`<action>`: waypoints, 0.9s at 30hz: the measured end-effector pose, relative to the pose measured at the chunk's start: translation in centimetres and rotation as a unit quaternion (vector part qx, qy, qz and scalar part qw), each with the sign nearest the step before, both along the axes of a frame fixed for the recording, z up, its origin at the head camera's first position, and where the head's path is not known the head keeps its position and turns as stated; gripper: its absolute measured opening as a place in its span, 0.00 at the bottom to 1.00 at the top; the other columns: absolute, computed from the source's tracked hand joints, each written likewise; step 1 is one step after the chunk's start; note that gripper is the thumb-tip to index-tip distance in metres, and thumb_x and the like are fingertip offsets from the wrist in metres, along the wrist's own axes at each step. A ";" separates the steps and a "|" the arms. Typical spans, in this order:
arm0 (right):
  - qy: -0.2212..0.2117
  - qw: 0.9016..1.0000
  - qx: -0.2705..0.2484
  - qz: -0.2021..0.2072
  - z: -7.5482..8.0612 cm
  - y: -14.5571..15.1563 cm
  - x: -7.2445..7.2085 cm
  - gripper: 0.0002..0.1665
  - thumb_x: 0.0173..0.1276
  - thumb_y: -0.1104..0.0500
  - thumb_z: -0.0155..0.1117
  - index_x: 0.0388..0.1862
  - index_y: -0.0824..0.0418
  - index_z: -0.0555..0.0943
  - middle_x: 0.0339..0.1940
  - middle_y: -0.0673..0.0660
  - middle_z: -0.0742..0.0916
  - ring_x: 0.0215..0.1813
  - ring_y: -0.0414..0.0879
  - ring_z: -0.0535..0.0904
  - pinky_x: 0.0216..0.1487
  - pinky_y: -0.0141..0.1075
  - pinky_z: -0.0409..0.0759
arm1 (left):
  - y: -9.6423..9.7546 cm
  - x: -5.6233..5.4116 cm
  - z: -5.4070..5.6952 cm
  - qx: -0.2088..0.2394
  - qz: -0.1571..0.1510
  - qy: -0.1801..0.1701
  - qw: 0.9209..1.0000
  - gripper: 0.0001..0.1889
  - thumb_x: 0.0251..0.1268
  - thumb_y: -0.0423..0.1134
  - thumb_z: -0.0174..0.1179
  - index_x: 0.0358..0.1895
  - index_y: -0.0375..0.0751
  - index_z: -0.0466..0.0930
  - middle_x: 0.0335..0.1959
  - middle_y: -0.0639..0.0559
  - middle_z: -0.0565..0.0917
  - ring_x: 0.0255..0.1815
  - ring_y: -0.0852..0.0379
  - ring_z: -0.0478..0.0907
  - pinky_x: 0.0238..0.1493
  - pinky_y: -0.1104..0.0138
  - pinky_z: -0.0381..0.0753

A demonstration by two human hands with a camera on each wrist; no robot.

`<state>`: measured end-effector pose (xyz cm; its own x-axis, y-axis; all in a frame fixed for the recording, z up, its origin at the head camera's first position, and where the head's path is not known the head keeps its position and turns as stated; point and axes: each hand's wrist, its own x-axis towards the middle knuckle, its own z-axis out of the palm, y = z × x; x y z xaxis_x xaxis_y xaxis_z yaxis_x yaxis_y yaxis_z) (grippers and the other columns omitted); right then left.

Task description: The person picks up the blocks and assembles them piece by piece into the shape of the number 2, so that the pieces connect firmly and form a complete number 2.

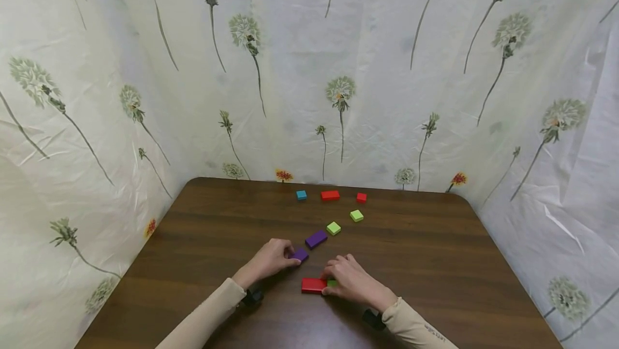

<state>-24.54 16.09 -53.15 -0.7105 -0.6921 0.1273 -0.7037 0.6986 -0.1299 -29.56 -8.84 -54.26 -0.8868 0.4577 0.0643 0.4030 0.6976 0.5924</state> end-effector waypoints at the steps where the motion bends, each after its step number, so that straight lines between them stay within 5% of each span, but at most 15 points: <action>1: 0.002 1.000 -0.002 0.001 0.0 0.0 0.0 0.14 0.55 0.44 0.73 0.36 0.50 0.85 0.37 0.45 0.85 0.43 0.43 0.76 0.42 0.39 0.63 | 0.1 0.0 0.0 -0.001 0.000 -0.002 1.000 0.16 0.57 0.49 0.69 0.37 0.39 0.83 0.29 0.54 0.83 0.24 0.65 0.72 0.26 0.72 0.73; 12: 0.002 1.000 -0.002 0.000 0.0 -0.1 0.0 0.14 0.55 0.43 0.72 0.36 0.49 0.85 0.37 0.44 0.86 0.43 0.43 0.76 0.42 0.39 0.63 | 1.2 0.6 0.0 -0.008 0.000 -0.023 1.000 0.17 0.58 0.50 0.68 0.40 0.40 0.83 0.26 0.57 0.78 0.23 0.65 0.71 0.25 0.72 0.71; 27: 0.002 1.000 -0.013 -0.001 -0.2 0.1 0.0 0.15 0.55 0.43 0.72 0.35 0.50 0.85 0.36 0.44 0.85 0.41 0.41 0.74 0.42 0.38 0.62 | 1.7 1.4 -0.2 -0.018 -0.004 -0.005 1.000 0.16 0.57 0.51 0.68 0.37 0.42 0.82 0.27 0.58 0.80 0.24 0.67 0.71 0.26 0.72 0.71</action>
